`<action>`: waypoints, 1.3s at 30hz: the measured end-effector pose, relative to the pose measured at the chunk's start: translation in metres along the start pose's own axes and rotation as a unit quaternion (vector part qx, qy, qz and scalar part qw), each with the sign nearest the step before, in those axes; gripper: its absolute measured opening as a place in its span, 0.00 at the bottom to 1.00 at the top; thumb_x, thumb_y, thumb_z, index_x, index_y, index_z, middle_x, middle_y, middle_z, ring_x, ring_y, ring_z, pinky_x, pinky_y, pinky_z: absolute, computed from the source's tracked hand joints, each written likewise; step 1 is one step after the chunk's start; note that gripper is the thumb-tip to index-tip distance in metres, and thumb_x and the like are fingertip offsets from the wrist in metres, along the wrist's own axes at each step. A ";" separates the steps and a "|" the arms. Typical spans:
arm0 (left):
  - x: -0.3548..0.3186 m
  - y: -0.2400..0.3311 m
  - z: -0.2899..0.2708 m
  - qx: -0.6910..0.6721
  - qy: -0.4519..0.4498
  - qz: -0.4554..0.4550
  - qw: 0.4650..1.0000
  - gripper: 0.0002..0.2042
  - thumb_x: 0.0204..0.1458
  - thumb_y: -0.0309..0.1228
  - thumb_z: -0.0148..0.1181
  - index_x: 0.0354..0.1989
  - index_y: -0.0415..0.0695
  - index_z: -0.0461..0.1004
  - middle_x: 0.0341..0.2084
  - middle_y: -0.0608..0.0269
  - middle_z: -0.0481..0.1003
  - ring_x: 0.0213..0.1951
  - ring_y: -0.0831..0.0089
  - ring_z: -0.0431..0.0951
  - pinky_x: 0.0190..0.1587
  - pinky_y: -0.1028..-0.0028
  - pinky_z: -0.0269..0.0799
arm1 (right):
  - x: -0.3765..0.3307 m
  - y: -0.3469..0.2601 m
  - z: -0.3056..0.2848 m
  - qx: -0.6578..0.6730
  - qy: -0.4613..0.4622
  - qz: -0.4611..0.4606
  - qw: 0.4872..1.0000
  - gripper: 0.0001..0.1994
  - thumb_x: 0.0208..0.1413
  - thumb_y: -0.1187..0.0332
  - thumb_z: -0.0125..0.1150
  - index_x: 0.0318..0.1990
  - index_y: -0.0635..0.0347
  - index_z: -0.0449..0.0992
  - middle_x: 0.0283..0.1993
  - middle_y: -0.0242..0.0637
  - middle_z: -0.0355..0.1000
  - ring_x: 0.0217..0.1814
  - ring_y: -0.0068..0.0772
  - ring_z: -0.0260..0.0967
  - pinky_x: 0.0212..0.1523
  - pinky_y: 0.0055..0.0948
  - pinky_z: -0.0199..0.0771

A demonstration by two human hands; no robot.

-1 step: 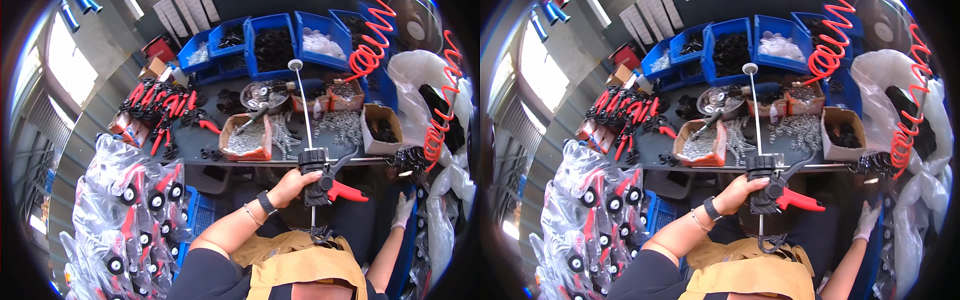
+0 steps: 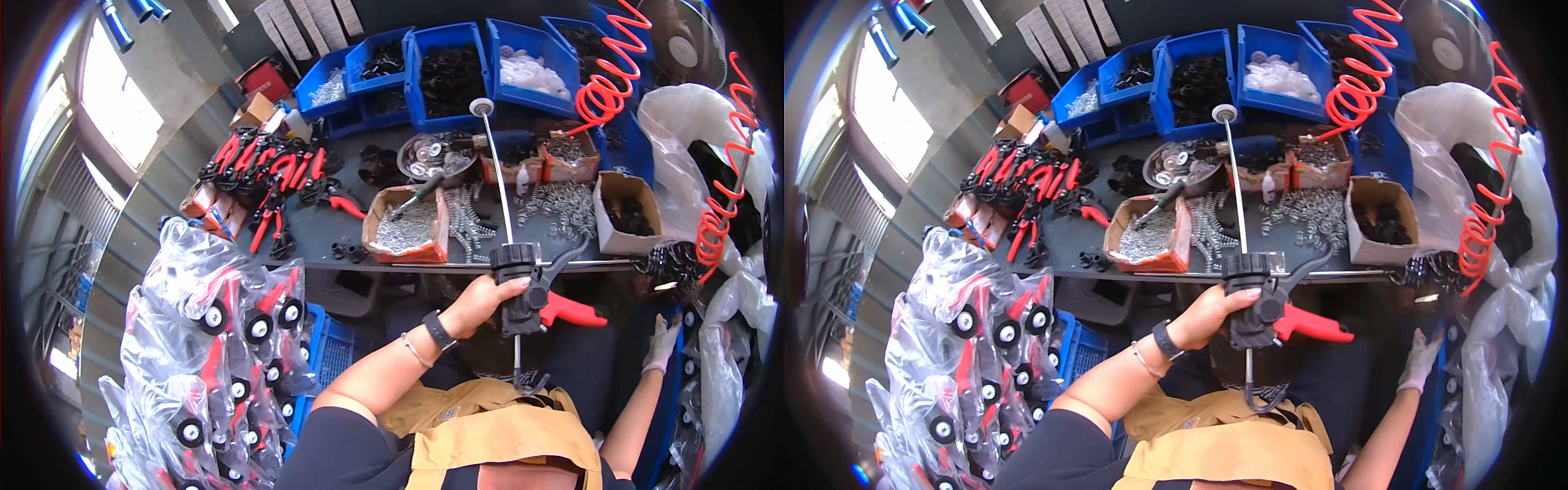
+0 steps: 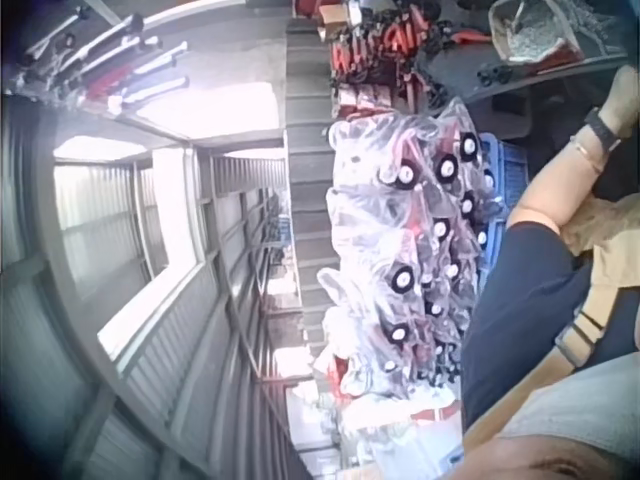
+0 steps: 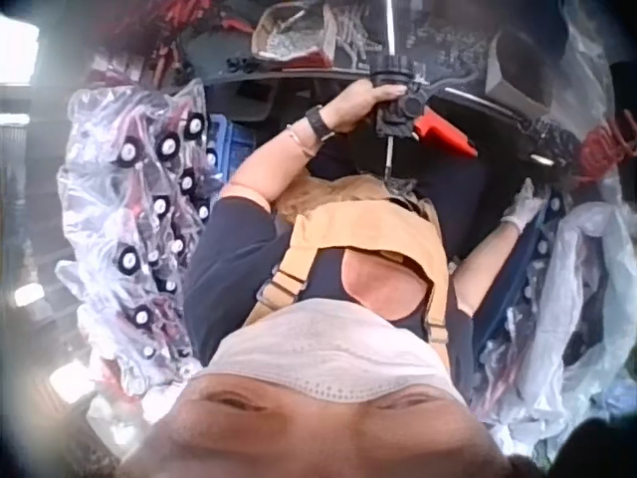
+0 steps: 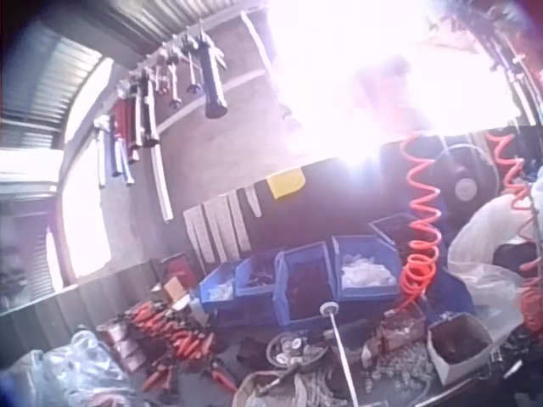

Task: The person assembles caulking guns by fastening parts to the handles using a pneumatic tool, inserting plunger rods, and attaching barrels. They then place the assembled caulking guns into plastic bags.

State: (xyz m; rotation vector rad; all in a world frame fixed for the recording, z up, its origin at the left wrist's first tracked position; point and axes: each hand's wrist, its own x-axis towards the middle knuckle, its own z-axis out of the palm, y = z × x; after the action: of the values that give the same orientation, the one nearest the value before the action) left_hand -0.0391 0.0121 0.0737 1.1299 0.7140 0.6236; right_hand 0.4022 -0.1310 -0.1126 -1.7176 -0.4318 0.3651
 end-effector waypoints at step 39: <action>0.023 0.068 -0.173 -0.325 0.245 0.243 0.881 0.02 0.50 0.21 0.57 0.29 0.36 0.71 0.24 0.61 0.72 0.24 0.78 0.71 0.22 0.84 0.67 | -0.098 -0.230 0.040 0.381 -0.342 -0.250 0.822 0.30 0.43 0.66 0.63 0.53 0.67 0.55 0.44 0.37 0.55 0.34 0.25 0.56 0.40 0.24 0.58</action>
State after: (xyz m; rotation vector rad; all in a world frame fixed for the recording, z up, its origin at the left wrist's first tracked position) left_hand -0.1642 0.1507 0.0897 0.5018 0.5655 1.4926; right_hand 0.2776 -0.1047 0.1069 -0.5998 -1.0680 0.6570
